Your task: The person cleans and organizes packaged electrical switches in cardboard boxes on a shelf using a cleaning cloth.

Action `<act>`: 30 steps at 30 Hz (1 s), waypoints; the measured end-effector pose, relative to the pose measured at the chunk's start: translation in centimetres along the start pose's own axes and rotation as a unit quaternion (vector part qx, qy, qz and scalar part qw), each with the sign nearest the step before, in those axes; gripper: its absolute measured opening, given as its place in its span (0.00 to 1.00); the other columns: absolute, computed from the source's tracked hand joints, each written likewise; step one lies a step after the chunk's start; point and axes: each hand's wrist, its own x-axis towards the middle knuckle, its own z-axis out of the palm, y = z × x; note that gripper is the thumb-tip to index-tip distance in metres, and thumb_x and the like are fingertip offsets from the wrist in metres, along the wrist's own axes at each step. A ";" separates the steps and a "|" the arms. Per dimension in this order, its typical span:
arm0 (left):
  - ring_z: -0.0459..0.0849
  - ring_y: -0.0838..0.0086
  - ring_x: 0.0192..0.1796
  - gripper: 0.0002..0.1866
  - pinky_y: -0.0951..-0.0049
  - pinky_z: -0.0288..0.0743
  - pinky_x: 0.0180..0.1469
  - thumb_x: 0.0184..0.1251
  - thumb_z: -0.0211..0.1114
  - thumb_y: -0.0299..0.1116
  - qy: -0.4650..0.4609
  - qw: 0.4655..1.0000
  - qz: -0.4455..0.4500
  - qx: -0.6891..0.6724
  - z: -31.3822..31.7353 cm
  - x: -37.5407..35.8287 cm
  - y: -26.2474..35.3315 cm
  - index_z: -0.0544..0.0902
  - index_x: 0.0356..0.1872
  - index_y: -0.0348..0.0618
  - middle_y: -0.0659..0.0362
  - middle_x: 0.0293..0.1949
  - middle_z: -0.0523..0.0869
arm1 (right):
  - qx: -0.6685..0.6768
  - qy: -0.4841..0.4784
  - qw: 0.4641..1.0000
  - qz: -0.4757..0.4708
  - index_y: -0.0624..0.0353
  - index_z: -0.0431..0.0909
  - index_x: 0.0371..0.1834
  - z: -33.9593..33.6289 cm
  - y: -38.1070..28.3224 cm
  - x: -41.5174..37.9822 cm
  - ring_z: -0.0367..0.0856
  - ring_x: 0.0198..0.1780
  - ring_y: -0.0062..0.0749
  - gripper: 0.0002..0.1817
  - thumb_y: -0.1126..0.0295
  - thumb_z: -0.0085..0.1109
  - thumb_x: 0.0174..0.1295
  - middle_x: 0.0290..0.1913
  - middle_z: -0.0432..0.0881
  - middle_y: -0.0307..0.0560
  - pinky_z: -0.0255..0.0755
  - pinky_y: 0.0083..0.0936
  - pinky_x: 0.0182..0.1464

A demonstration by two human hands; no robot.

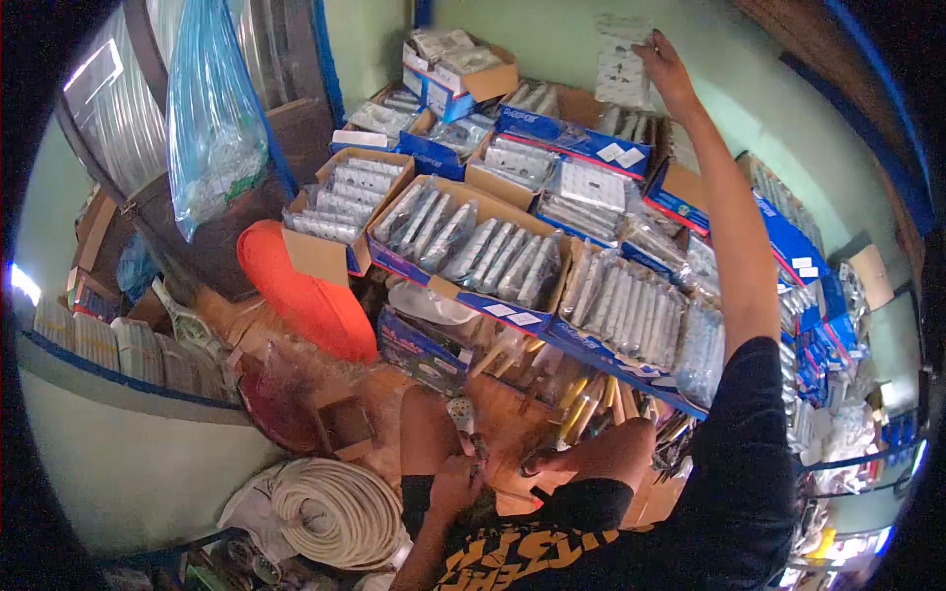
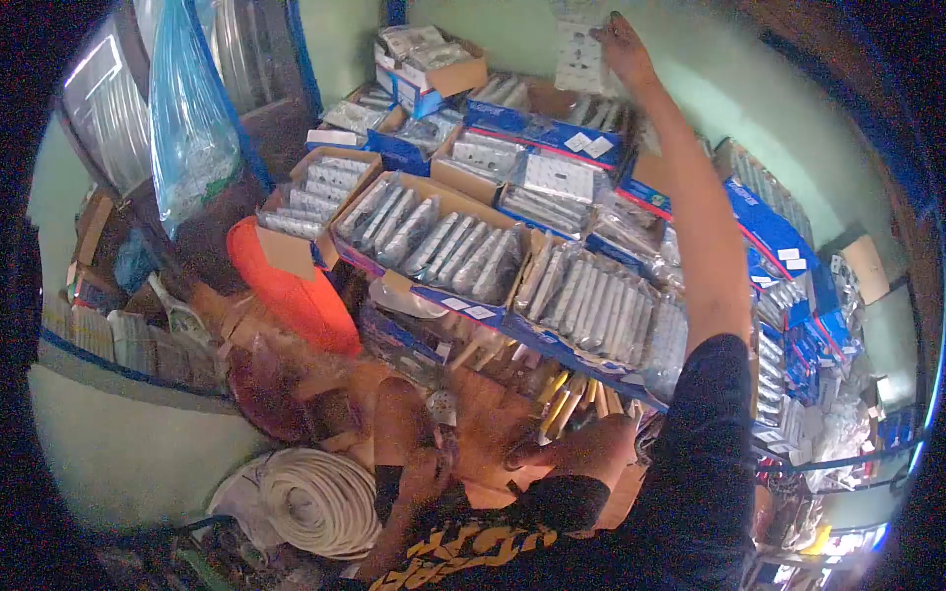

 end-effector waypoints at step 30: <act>0.51 0.50 0.76 0.33 0.45 0.40 0.74 0.65 0.51 0.37 0.142 0.960 0.207 0.120 -17.3 13.5 23.6 0.60 0.71 0.35 0.48 0.73 0.59 | 0.410 -0.083 0.857 0.301 0.67 0.62 0.67 -3.3 -24.6 -46.5 0.65 0.67 0.34 0.36 0.44 0.24 0.75 0.65 0.69 0.49 0.58 0.31 0.68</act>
